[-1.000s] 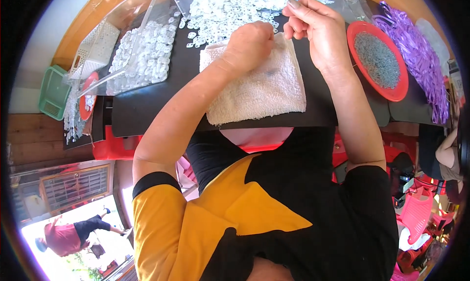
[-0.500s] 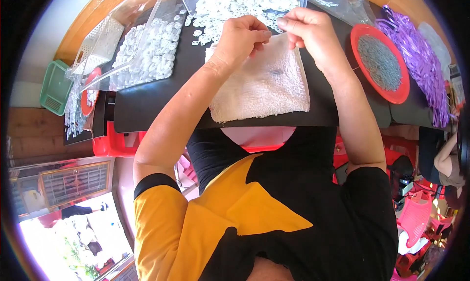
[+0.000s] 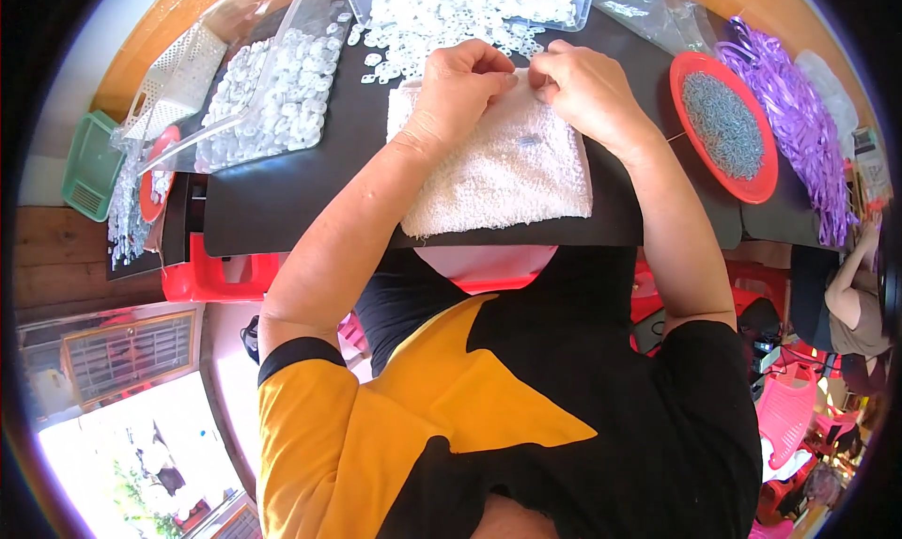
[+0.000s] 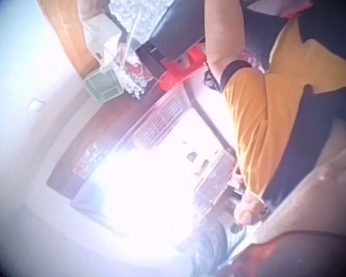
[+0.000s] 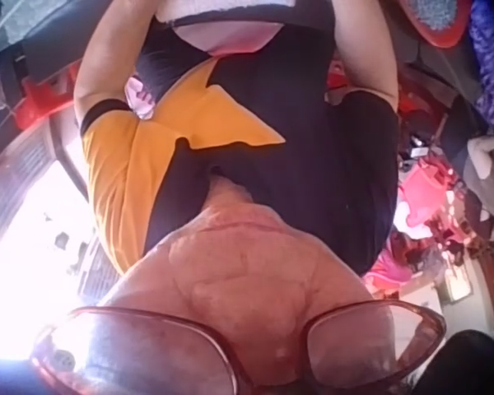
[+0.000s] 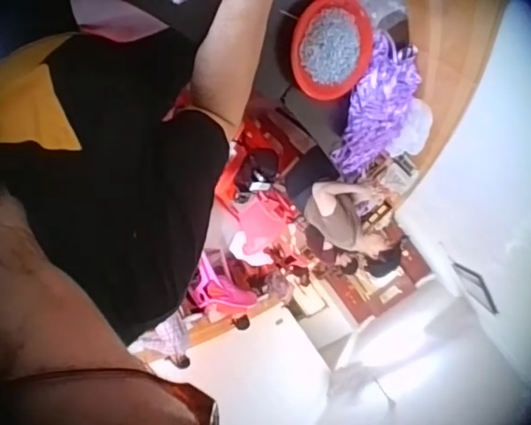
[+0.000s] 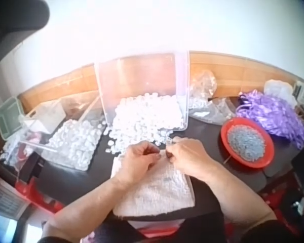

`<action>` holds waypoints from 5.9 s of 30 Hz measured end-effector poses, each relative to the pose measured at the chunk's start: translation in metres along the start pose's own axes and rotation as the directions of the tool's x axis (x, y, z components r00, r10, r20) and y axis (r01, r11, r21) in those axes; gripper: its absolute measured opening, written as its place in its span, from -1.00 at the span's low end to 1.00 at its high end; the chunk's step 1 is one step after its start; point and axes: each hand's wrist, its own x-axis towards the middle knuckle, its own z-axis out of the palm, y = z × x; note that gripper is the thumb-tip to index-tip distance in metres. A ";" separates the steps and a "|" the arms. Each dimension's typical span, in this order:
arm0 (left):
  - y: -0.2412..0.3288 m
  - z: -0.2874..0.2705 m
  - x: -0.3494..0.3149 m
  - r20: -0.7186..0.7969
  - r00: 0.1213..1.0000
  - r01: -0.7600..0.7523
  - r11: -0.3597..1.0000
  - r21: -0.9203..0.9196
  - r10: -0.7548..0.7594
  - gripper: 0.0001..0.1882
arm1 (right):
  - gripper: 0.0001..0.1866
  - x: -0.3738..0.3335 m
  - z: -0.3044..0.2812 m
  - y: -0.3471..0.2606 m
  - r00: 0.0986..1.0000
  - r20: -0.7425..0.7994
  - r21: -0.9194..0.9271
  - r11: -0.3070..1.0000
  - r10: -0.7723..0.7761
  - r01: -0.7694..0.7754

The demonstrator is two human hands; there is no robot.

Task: Inspecting and sorting small white plastic components on a white towel at a workbench.

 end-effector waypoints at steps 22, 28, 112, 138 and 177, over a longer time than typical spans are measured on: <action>0.022 -0.007 -0.010 0.069 0.998 0.015 0.991 -0.135 -0.005 -0.85 | -0.91 0.005 -0.011 -0.003 0.999 -0.029 0.757 0.653 0.046 -0.008; 0.026 -0.010 -0.011 0.161 0.984 0.117 0.967 -0.228 -0.081 -0.82 | -0.93 0.003 -0.013 -0.008 0.997 -0.071 0.723 0.690 0.026 0.033; -0.012 0.005 0.061 0.186 0.921 -0.310 0.356 0.882 0.341 -0.84 | -0.88 0.013 0.025 0.019 0.931 0.002 0.707 0.658 0.366 -0.260; 0.003 -0.012 0.069 0.195 0.975 -0.221 0.481 0.848 0.104 -0.84 | -0.86 0.015 0.023 0.015 0.933 -0.007 0.676 0.690 0.360 -0.261; 0.009 0.001 -0.021 -0.056 0.980 -0.176 0.959 0.222 0.193 -0.78 | -0.91 0.025 0.043 -0.021 0.855 -0.352 0.718 0.696 0.380 -0.014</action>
